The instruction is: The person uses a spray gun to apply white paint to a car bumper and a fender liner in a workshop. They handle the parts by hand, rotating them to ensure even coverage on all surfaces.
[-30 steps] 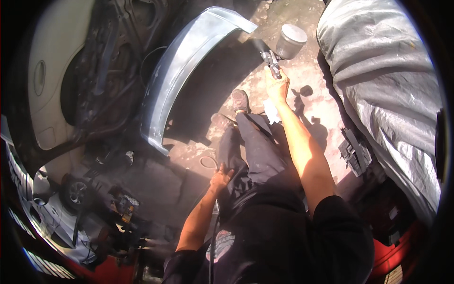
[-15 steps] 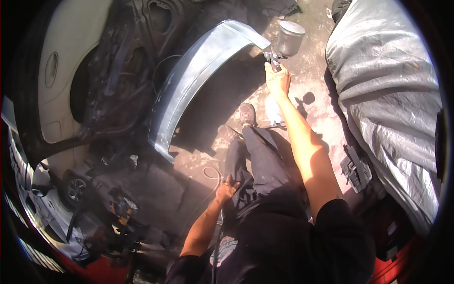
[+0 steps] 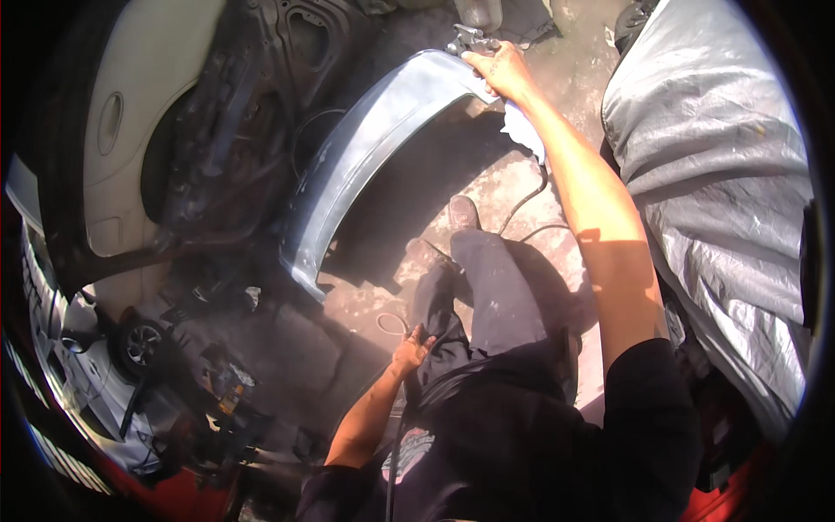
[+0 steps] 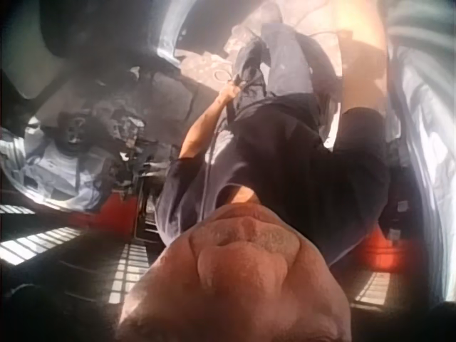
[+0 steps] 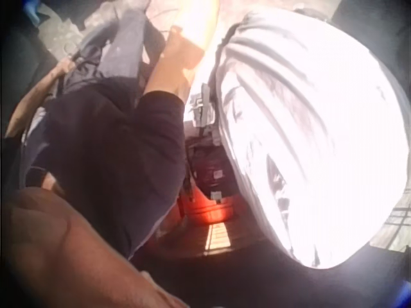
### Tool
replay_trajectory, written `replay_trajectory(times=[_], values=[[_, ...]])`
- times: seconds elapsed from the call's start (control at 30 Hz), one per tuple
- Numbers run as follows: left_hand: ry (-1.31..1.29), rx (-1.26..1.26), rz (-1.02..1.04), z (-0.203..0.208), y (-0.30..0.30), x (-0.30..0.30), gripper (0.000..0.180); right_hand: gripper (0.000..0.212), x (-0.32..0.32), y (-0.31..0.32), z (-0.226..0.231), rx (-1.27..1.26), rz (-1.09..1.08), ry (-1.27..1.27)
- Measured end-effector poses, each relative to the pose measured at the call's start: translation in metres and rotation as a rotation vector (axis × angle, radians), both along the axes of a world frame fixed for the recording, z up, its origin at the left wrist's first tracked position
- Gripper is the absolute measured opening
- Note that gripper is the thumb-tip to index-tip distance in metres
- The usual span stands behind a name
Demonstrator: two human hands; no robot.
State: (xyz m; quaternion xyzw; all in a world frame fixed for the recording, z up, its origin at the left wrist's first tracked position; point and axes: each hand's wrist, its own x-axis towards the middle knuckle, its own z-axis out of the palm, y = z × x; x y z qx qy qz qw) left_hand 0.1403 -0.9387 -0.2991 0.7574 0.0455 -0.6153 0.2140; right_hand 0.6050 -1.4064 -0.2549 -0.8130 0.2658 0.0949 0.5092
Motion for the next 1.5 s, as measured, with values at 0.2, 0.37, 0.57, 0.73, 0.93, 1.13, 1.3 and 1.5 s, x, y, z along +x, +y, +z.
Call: replay_trajectory(times=[0.2, 0.37, 0.57, 0.73, 0.93, 1.13, 1.3, 1.5], values=[[0.007, -0.001, 0.044, 0.006, -0.035, 0.005, 0.090, 0.037, 0.081, -0.032, 0.006, 0.057, 0.156, 0.051], [0.160, 0.225, -0.036, 0.016, -0.125, 0.034, 0.089, 0.043, 0.104, -0.066, -0.039, -0.065, 0.224, 0.157], [0.266, 0.237, 0.021, 0.039, -0.165, 0.032, 0.090, 0.044, 0.100, -0.117, -0.061, 0.018, 0.161, 0.189], [0.283, 0.254, -0.013, 0.045, -0.188, 0.055, 0.090, 0.040, 0.118, -0.097, -0.054, 0.196, 0.231, 0.199], [0.278, 0.311, -0.058, 0.043, -0.182, 0.062, 0.091, 0.034, 0.123, -0.118, -0.065, 0.236, 0.214, 0.141], [0.286, 0.320, -0.124, 0.038, -0.182, 0.061, 0.092, 0.037, 0.087, -0.180, -0.080, 0.154, 0.188, 0.091], [0.301, 0.329, -0.141, 0.049, -0.192, 0.090, 0.092, 0.036, 0.076, -0.198, -0.092, 0.247, 0.054, 0.094], [0.278, 0.316, -0.179, 0.045, -0.188, 0.087, 0.091, 0.028, 0.018, -0.227, -0.102, 0.338, 0.103, 0.184]])
